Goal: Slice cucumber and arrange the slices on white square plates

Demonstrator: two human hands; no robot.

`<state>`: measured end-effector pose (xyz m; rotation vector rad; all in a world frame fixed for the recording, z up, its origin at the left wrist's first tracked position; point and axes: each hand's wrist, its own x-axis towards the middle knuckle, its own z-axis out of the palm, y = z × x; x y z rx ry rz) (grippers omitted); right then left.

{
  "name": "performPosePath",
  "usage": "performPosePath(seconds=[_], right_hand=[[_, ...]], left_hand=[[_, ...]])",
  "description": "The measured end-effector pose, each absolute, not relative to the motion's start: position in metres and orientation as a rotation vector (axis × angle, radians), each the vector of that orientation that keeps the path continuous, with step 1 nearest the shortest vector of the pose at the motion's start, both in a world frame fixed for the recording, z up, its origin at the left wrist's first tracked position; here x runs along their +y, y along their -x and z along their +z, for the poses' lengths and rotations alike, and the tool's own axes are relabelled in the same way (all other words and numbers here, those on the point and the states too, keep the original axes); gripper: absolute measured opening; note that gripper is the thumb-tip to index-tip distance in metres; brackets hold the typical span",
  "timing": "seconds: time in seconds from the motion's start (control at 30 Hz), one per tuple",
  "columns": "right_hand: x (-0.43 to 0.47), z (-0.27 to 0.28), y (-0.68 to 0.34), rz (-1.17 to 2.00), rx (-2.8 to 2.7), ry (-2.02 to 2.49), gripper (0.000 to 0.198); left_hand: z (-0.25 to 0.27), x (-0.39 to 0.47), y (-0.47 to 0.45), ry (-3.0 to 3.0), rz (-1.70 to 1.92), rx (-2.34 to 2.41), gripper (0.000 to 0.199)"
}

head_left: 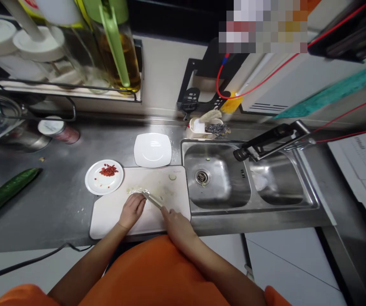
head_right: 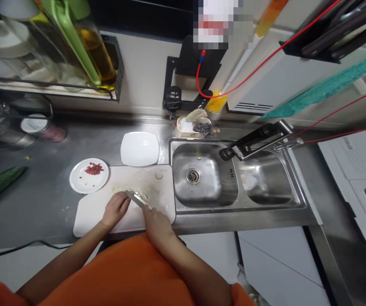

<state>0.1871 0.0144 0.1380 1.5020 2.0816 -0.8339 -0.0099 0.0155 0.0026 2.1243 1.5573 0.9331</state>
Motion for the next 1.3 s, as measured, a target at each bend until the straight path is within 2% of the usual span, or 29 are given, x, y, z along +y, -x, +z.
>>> performPosePath(seconds=[0.43, 0.9, 1.3], right_hand=[[0.015, 0.141, -0.189, -0.882, 2.047, -1.487, 0.044], [0.020, 0.146, -0.187, -0.838, 2.039, -1.459, 0.040], [0.030, 0.146, -0.186, -0.956, 2.033, -1.444, 0.039]], left_hand=[[0.004, 0.016, 0.009, -2.122, 0.927, 1.556, 0.015], [0.007, 0.017, 0.009, -2.120, 0.968, 1.538, 0.014], [0.006, 0.017, 0.009, -2.120, 0.970, 1.531, 0.014]])
